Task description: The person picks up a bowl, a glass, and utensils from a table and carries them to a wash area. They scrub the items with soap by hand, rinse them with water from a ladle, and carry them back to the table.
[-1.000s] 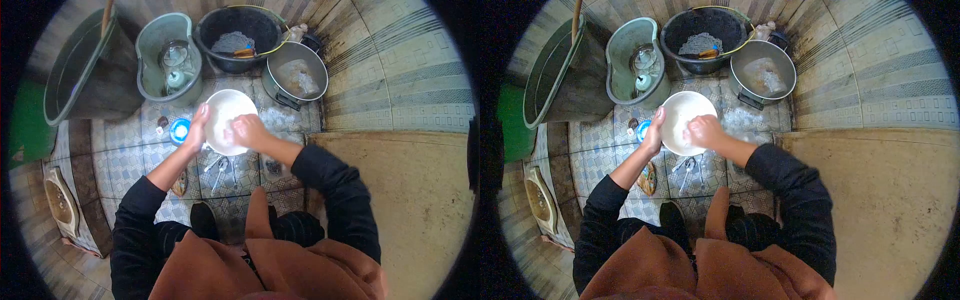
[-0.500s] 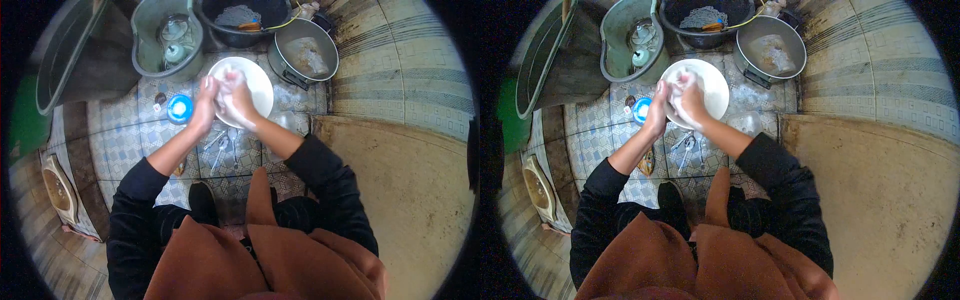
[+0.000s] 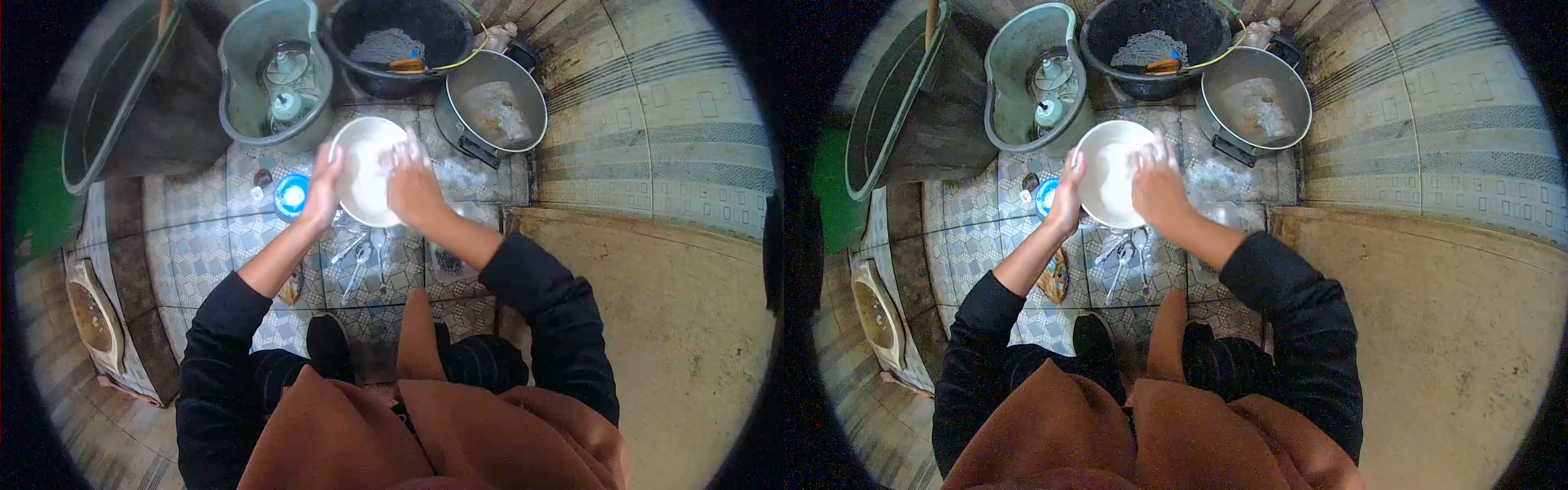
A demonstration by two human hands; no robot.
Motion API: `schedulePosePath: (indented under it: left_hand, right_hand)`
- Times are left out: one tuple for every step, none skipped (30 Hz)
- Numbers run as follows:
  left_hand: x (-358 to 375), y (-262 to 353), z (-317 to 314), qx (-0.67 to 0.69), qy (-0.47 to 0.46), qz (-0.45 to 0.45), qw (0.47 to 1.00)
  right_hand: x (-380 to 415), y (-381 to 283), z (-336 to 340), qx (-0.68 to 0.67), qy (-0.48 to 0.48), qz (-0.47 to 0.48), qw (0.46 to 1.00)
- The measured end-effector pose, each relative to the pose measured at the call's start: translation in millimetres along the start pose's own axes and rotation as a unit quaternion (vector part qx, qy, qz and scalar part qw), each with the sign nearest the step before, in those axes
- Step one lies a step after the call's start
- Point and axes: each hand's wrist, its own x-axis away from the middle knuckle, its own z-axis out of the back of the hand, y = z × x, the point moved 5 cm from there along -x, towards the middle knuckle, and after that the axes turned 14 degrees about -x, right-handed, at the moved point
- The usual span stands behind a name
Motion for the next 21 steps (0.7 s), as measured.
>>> schedulePosePath:
  left_hand:
    - [-0.7, -1.1, 0.7, 0.0, 0.0, -0.002, 1.0]
    - [-0.6, 1.0, 2.6, -0.008, 0.023, -0.032, 0.999]
    - [-0.4, 3.2, 4.3, -0.015, 0.045, -0.062, 0.997]
    - [1.1, 5.5, 3.8, -0.104, 0.045, -0.086, 0.99]
    - [2.1, 5.9, 3.7, -0.105, 0.044, -0.086, 0.99]
    - [3.8, 5.9, 3.1, -0.057, 0.03, -0.045, 0.997]
    - [4.2, 6.5, 1.6, -0.009, 0.016, -0.007, 1.0]
    - [3.7, 10.5, -0.1, -0.009, 0.015, -0.009, 1.0]
    - [3.7, 14.6, -1.0, -0.013, 0.026, -0.015, 0.999]
    - [6.0, 16.6, -1.0, -0.017, 0.037, -0.018, 0.999]
    - [8.2, 17.5, -0.4, -0.022, 0.048, -0.021, 0.998]
    - [8.5, 17.3, 0.2, -0.021, 0.049, -0.023, 0.998]
    - [9.9, 15.9, 1.7, -0.032, 0.046, -0.026, 0.998]
    - [9.6, 15.8, 2.5, -0.043, 0.044, -0.029, 0.998]
    - [9.5, 19.4, 1.8, -0.043, 0.043, -0.03, 0.998]
    - [10.3, 23.5, 0.6, -0.013, 0.039, -0.015, 0.999]
    - [11.2, 24.8, 0.6, 0.017, 0.036, 0.001, 0.999]
    - [12.4, 22.3, 3.3, 0.016, 0.037, 0.002, 0.999]
    - [12.3, 21.5, 4.6, -0.016, 0.021, -0.024, 0.999]
    - [11.5, 22.4, 3.9, -0.047, 0.005, -0.052, 0.998]
    - [11.7, 22.3, 2.3, -0.046, 0.004, -0.054, 0.997]
  right_hand:
    - [6.6, -9.3, 4.0, 0.001, 0.002, 0.001, 1.0]
    - [13.6, -15.2, -2.0, -0.075, -0.103, -0.038, 0.991]
    - [20.1, -18.5, -9.7, -0.15, -0.205, -0.077, 0.964]
    - [19.7, -21.9, -5.1, -0.183, -0.163, -0.053, 0.968]
    - [17.0, -16.2, -5.4, -0.184, -0.163, -0.055, 0.968]
    - [12.3, -1.9, -9.7, -0.12, -0.202, -0.067, 0.97]
    - [8.8, 14.4, -12.6, -0.053, -0.238, -0.078, 0.967]
    - [6.8, 16.5, 4.6, -0.081, -0.058, 0.081, 0.992]
    - [5.2, 15.6, 6.9, -0.08, -0.057, 0.082, 0.992]
    - [5.0, 11.1, 11.8, -0.068, -0.029, 0.098, 0.992]
    - [5.7, 7.2, 16.0, -0.057, -0.002, 0.114, 0.992]
    - [5.7, 9.0, 15.4, -0.055, -0.001, 0.115, 0.992]
    - [6.4, 11.8, 10.9, -0.075, -0.025, 0.112, 0.991]
    - [5.8, 14.8, 7.4, -0.094, -0.048, 0.11, 0.988]
    - [2.6, 16.5, 10.7, -0.093, -0.047, 0.109, 0.988]
    - [-1.2, 18.5, 17.3, -0.068, -0.017, 0.109, 0.992]
    - [-3.5, 18.7, 21.7, -0.044, 0.013, 0.109, 0.993]
    - [1.4, 13.1, 19.5, -0.094, -0.014, 0.107, 0.99]
    - [7.0, 9.9, 18.9, -0.094, -0.014, 0.108, 0.99]
    - [13.2, 10.0, 13.1, -0.114, -0.059, 0.098, 0.987]
    - [17.9, 12.1, 8.5, -0.135, -0.104, 0.087, 0.982]
